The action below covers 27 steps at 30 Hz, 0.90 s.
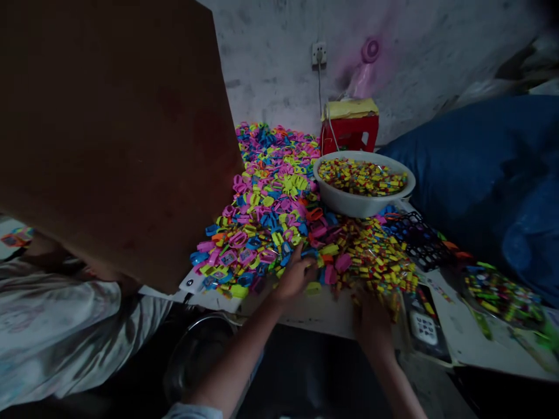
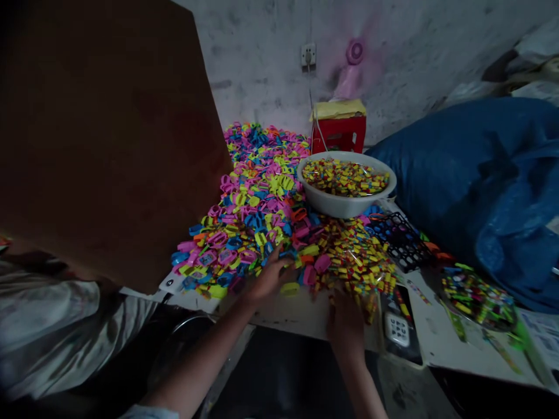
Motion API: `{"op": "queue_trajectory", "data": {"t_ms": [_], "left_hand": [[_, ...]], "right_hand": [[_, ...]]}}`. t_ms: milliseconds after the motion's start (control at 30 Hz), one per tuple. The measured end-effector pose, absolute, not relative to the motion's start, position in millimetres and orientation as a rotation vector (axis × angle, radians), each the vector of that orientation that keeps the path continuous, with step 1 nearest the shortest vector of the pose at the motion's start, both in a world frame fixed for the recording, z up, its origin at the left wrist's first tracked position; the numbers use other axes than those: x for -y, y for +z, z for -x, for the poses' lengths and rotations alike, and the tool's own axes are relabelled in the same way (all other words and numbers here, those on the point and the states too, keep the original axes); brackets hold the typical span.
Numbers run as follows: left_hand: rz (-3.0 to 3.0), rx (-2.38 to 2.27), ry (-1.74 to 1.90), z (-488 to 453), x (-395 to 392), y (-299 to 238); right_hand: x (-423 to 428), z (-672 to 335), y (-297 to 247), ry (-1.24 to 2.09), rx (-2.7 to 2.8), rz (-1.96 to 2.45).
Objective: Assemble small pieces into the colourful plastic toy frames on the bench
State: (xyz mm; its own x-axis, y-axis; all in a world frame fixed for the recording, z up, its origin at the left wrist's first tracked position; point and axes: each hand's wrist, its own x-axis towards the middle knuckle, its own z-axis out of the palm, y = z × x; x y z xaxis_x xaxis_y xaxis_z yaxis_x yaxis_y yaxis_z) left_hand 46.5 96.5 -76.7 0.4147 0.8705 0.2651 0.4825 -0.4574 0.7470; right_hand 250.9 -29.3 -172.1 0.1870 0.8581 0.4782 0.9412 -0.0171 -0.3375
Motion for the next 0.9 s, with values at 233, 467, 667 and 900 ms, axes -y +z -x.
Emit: {"op": "queue_trajectory", "data": {"t_ms": [233,467,667,900], "left_hand": [[-2.128,-1.091,0.912,-49,-88,-79],[-1.692,-1.062,0.973,-42,-58,-72],[-1.327,-0.923,0.857,-41,-11,-60],[-1.480,-1.006,0.728,-36,3,-41]], "right_hand": [[40,-259,-145,0.241,1.400,1.819],[54,-252,-103,0.836,0.912,1.492],[62,-232,-66,1.015,0.982,1.251],[70,-212,-52,0.675,1.375,1.414]]}}
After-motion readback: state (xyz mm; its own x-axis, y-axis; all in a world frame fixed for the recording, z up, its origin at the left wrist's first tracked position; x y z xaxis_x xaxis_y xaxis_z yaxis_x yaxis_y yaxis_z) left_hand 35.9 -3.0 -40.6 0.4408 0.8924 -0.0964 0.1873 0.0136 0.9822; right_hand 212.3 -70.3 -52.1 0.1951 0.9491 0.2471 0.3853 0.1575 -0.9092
